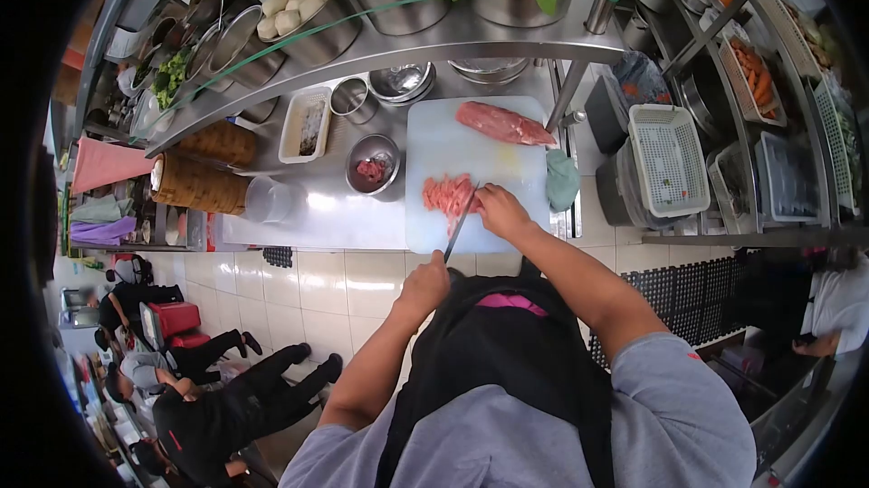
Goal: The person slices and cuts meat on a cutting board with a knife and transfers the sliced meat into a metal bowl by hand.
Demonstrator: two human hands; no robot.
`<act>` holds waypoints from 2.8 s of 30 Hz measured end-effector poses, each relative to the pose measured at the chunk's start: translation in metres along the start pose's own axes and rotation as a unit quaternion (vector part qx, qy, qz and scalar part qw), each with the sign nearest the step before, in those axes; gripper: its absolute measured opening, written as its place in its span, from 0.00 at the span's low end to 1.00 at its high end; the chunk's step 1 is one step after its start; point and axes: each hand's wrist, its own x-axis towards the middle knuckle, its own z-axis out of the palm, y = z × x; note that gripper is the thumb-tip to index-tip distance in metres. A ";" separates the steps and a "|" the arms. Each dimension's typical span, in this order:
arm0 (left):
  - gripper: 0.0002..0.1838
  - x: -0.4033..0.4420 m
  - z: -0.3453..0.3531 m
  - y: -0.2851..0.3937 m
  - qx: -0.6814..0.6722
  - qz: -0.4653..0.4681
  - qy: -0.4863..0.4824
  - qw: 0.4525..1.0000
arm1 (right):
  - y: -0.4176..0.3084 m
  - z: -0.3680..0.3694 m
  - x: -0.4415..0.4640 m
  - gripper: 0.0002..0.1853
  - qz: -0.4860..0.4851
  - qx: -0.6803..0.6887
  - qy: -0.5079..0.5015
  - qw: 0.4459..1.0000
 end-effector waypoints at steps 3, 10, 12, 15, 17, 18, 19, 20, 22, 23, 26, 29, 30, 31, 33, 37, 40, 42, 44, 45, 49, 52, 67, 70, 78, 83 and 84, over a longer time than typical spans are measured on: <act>0.11 0.023 0.034 -0.006 -0.065 0.009 0.037 0.997 | 0.001 -0.001 0.002 0.10 -0.007 -0.006 -0.008 1.000; 0.11 0.030 0.008 -0.007 -0.032 0.017 0.042 0.998 | 0.003 -0.001 0.001 0.09 -0.012 -0.006 -0.003 1.000; 0.11 0.012 -0.005 -0.003 -0.014 0.021 0.013 1.000 | 0.002 -0.001 -0.001 0.08 -0.018 0.001 0.009 1.000; 0.12 0.004 0.005 0.001 -0.009 -0.012 -0.016 1.000 | -0.003 -0.004 -0.001 0.07 -0.008 -0.004 0.003 1.000; 0.11 0.024 0.034 -0.002 -0.029 -0.004 0.004 1.000 | 0.007 0.004 0.000 0.07 -0.017 -0.006 0.006 1.000; 0.11 0.030 0.038 -0.001 -0.050 0.002 0.027 0.998 | 0.007 0.004 0.001 0.07 -0.028 -0.010 0.009 1.000; 0.11 0.036 0.038 -0.003 -0.051 0.003 0.030 0.998 | 0.008 0.002 0.001 0.07 -0.030 -0.012 0.010 0.999; 0.11 0.043 0.038 -0.006 -0.041 0.012 0.035 0.998 | 0.007 0.000 0.001 0.06 -0.031 -0.009 -0.005 0.999; 0.11 0.041 0.022 -0.007 -0.031 0.019 0.044 0.998 | 0.002 -0.005 0.002 0.05 -0.037 -0.006 -0.020 0.999; 0.11 0.036 0.015 -0.009 -0.023 0.021 0.032 0.999 | 0.000 -0.006 0.001 0.05 -0.035 -0.010 -0.016 0.999; 0.12 0.011 -0.003 0.003 -0.010 0.012 -0.009 1.000 | 0.005 0.002 -0.003 0.05 -0.019 -0.020 -0.006 1.000; 0.12 0.019 0.021 0.003 -0.023 -0.003 -0.017 1.000 | 0.008 0.007 0.001 0.04 -0.013 -0.031 -0.002 0.999; 0.12 0.025 0.034 -0.001 -0.043 -0.002 -0.001 0.999 | 0.009 0.007 0.001 0.04 -0.016 -0.038 -0.005 0.999; 0.12 0.032 0.039 -0.004 -0.043 -0.002 0.000 0.999 | 0.009 0.008 0.001 0.04 -0.016 -0.038 -0.005 0.999; 0.11 0.044 0.036 -0.002 -0.028 0.015 0.037 0.999 | 0.010 0.004 0.003 0.05 -0.019 -0.043 -0.021 0.999; 0.11 0.029 0.005 -0.002 -0.022 0.024 0.015 0.999 | 0.008 0.000 0.004 0.05 -0.007 -0.025 -0.029 0.999; 0.12 0.022 0.017 -0.004 -0.005 0.014 -0.016 1.000 | 0.009 0.003 0.002 0.05 0.004 -0.045 -0.018 0.999; 0.12 0.036 0.037 -0.004 -0.032 0.013 0.010 0.999 | 0.010 0.005 0.003 0.05 -0.001 -0.033 0.007 0.999; 0.12 0.042 0.036 -0.007 -0.022 0.015 0.017 1.000 | 0.012 0.000 0.003 0.05 0.005 -0.026 -0.012 1.000; 0.11 0.042 0.030 -0.006 -0.011 0.012 0.023 1.000 | 0.011 -0.003 0.003 0.06 0.010 -0.016 -0.033 0.999; 0.14 0.022 -0.013 0.002 0.011 -0.013 0.000 1.000 | -0.033 -0.034 -0.018 0.11 -0.009 0.005 0.095 0.995; 0.19 0.008 -0.030 0.008 0.039 -0.003 0.030 0.999 | -0.051 -0.027 -0.030 0.15 -0.125 -0.041 0.125 0.983; 0.17 -0.099 -0.155 -0.077 -0.088 -0.045 0.034 0.995 | -0.033 0.004 0.017 0.28 -0.105 -0.090 0.078 0.987; 0.17 -0.103 -0.157 -0.099 -0.116 -0.075 0.040 0.990 | -0.059 0.008 0.044 0.34 -0.169 -0.086 0.012 0.982; 0.16 -0.116 -0.142 -0.143 -0.153 -0.076 0.065 0.983 | -0.039 0.035 0.059 0.20 -0.193 -0.190 -0.033 0.962; 0.16 -0.118 -0.126 -0.160 -0.175 -0.078 0.068 0.979 | -0.030 0.046 0.058 0.10 -0.194 -0.226 0.019 0.954; 0.16 -0.117 -0.124 -0.161 -0.179 -0.079 0.071 0.978 | -0.029 0.046 0.060 0.08 -0.206 -0.205 0.041 0.956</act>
